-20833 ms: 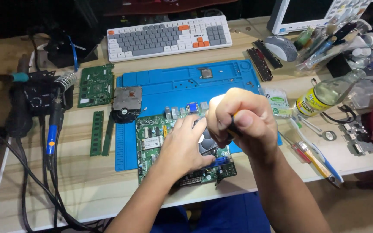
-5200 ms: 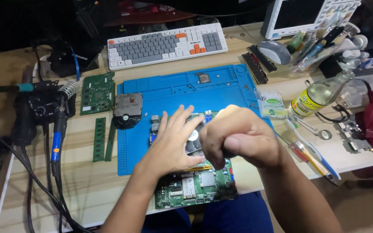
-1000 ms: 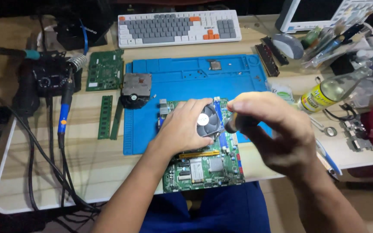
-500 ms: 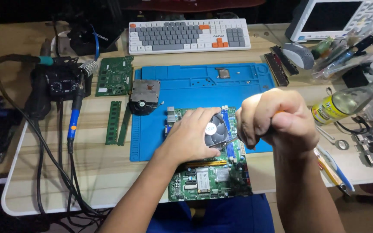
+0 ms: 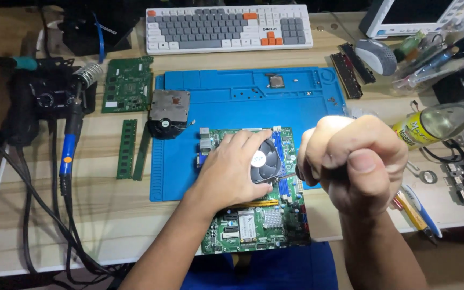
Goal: Unscrewing a CPU cooling fan from a computer motherboard using a manual screwdriver.
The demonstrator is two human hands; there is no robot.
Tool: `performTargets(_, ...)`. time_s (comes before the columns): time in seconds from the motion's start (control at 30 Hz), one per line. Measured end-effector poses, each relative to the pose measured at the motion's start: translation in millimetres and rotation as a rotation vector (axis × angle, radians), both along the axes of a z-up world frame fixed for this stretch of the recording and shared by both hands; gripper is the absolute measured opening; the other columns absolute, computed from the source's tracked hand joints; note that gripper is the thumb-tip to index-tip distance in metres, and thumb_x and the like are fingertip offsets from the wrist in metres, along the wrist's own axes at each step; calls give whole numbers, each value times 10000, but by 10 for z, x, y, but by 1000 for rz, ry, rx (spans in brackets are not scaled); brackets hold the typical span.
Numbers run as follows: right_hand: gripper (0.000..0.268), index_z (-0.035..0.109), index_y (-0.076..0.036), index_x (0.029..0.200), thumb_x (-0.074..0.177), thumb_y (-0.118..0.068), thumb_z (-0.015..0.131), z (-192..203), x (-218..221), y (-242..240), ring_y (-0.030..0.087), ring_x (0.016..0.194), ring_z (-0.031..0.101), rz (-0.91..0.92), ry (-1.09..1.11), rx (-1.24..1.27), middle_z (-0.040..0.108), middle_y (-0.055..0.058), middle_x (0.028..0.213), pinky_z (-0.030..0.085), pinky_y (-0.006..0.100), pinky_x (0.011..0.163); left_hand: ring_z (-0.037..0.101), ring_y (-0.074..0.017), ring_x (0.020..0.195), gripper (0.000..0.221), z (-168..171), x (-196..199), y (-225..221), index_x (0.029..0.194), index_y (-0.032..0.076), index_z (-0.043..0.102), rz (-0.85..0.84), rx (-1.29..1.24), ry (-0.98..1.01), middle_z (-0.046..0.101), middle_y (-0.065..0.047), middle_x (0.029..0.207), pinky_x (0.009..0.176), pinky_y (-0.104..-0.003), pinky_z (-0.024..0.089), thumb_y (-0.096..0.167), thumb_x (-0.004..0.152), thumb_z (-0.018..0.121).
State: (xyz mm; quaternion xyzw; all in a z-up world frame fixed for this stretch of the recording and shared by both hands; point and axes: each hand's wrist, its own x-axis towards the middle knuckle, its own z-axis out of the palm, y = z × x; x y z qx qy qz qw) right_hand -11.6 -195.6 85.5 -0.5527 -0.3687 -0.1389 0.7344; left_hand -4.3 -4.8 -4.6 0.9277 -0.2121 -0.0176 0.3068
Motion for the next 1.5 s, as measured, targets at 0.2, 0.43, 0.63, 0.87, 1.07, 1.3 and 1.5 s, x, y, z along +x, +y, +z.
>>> performTargets(0.2,304,525,-74,939,1138,-300,487,-24,-67,148,163,489,486,-278,-90,-72,508,90,692,422,270,440,562,-412,1333,1124,64,12,-17,1663,196,468,18,14,46,614,-133,1502,998,-605,524,464,710,1000)
performTargets(0.43,335,634,-102,862,1086,-332,538,193,188,-87,216,698,640,294,-54,-142,640,74,824,540,358,712,519,-405,1411,1147,50,35,-29,1670,246,440,30,74,104,572,-104,1560,1032,-623,518,484,716,1029)
performTargets(0.63,335,546,-94,939,1131,-363,604,73,109,17,179,470,419,102,28,1,484,76,645,402,304,478,533,-398,1394,1115,95,-1,-17,1668,215,461,22,11,81,588,-112,1547,1017,-614,518,460,725,1004)
performTargets(0.87,390,472,-73,845,1108,-350,549,-12,-63,67,194,409,398,-102,-21,-10,422,106,578,399,316,411,578,-410,1315,1135,7,4,-13,1659,207,472,14,4,35,619,-125,1482,967,-604,536,494,707,1019)
performTargets(1.07,247,501,-95,941,1116,-268,513,-21,-35,90,190,478,491,-64,-67,-17,482,84,646,437,289,447,563,-417,1364,1134,49,11,-11,1654,213,473,21,-8,28,613,-127,1518,1008,-608,524,475,694,1017)
performTargets(1.3,388,580,-70,983,1105,-436,614,79,-97,-2,209,647,599,131,73,-127,613,134,787,469,284,533,523,-391,1378,1168,74,30,37,1677,224,424,-14,24,81,554,-103,1532,1007,-609,517,493,704,1012)
performTargets(1.5,320,559,10,841,1060,-222,543,-106,86,36,155,426,479,140,-82,-11,492,119,560,449,279,419,614,-445,1382,1057,171,8,54,1639,139,533,-23,-20,74,659,-203,1435,1058,-658,558,442,716,948)
